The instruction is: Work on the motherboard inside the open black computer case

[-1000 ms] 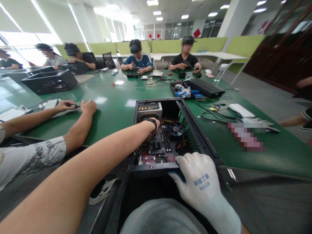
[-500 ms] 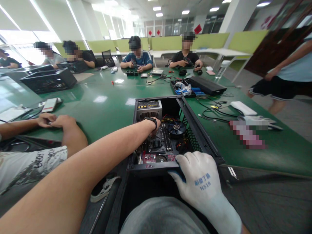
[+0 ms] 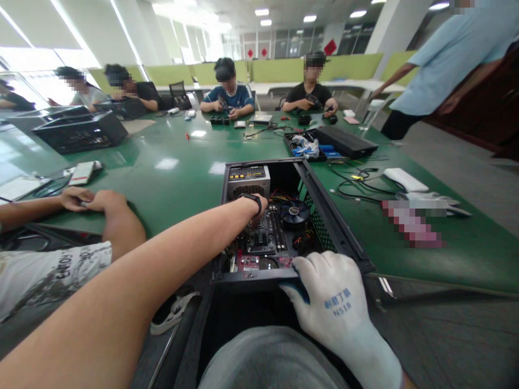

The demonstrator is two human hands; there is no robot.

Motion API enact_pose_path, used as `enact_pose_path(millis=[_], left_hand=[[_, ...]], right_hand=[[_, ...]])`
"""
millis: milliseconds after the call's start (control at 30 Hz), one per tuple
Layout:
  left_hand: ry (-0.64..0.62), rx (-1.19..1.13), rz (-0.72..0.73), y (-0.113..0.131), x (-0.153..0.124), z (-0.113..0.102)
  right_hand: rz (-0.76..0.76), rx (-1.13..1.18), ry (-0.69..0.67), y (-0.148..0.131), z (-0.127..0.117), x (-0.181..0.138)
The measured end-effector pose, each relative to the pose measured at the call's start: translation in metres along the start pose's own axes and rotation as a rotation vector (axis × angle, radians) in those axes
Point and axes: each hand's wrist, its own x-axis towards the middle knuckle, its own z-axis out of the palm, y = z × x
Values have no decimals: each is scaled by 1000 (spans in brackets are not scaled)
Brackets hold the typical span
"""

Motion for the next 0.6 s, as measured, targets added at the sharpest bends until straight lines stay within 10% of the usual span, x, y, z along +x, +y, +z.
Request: enact_pose_path(millis=[600], left_hand=[[-15, -20, 13, 0, 1, -1]], right_hand=[[12, 36, 53, 0, 3, -2]])
